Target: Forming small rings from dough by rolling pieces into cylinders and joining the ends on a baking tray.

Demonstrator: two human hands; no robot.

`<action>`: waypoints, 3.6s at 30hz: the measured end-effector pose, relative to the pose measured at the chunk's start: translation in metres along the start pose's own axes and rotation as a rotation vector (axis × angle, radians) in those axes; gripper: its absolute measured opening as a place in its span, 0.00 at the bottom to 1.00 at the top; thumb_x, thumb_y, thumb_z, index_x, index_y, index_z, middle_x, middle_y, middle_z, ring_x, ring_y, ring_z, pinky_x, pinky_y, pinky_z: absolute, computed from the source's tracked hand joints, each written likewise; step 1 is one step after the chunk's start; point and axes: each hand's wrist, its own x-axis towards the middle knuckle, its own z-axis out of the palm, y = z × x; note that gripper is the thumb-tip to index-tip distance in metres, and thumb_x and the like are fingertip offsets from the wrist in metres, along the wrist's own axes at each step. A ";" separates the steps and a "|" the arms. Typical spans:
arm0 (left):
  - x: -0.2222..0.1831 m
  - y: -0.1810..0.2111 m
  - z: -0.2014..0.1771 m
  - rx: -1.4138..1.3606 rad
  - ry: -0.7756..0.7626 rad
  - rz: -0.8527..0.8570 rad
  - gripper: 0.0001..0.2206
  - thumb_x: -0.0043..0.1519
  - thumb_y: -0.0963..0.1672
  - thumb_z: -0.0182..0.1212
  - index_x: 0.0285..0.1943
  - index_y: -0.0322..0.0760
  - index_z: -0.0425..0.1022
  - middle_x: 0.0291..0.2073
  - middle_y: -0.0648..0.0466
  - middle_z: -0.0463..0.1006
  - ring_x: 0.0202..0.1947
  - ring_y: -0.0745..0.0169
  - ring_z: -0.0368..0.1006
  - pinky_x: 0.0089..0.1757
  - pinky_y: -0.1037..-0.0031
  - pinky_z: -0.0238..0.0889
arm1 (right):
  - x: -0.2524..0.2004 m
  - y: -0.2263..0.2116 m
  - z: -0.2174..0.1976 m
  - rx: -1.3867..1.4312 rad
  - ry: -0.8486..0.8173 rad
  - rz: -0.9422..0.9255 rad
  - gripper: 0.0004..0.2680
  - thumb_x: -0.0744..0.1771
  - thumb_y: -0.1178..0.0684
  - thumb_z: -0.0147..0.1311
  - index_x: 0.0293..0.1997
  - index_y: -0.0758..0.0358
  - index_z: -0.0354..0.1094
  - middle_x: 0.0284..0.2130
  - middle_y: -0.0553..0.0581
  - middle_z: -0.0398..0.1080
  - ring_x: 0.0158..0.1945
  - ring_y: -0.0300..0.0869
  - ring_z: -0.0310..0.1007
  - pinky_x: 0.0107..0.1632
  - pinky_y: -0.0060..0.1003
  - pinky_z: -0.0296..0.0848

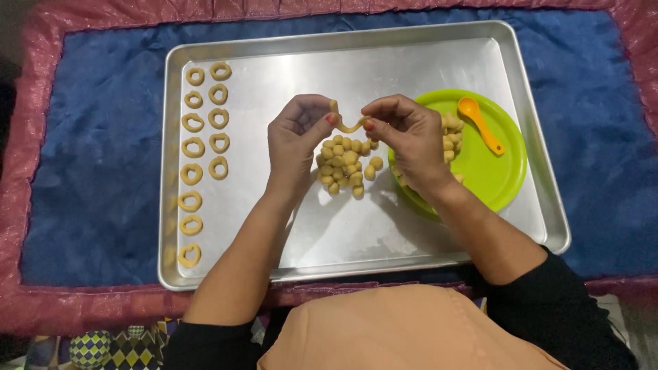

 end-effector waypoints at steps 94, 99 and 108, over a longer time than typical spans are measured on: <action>0.019 0.027 0.001 0.208 -0.105 0.277 0.08 0.60 0.40 0.63 0.48 0.39 0.77 0.41 0.57 0.80 0.39 0.70 0.73 0.45 0.78 0.71 | -0.022 0.019 -0.006 -1.400 -0.526 -0.673 0.10 0.60 0.47 0.66 0.36 0.58 0.73 0.31 0.53 0.71 0.38 0.46 0.68 0.40 0.41 0.67; 0.015 0.002 0.018 -0.123 -0.130 -0.024 0.18 0.62 0.54 0.55 0.49 0.41 0.78 0.44 0.55 0.79 0.49 0.63 0.74 0.50 0.70 0.66 | -0.024 0.016 -0.007 -1.212 -0.446 -0.516 0.05 0.61 0.57 0.61 0.37 0.60 0.73 0.28 0.54 0.74 0.30 0.46 0.69 0.34 0.40 0.69; 0.006 -0.024 0.005 -0.879 -0.408 -0.248 0.41 0.62 0.66 0.34 0.77 0.44 0.55 0.70 0.46 0.63 0.72 0.54 0.55 0.66 0.61 0.44 | -0.037 0.005 0.024 -1.101 -0.294 -0.863 0.17 0.69 0.40 0.56 0.57 0.61 0.76 0.62 0.54 0.70 0.65 0.49 0.62 0.65 0.52 0.53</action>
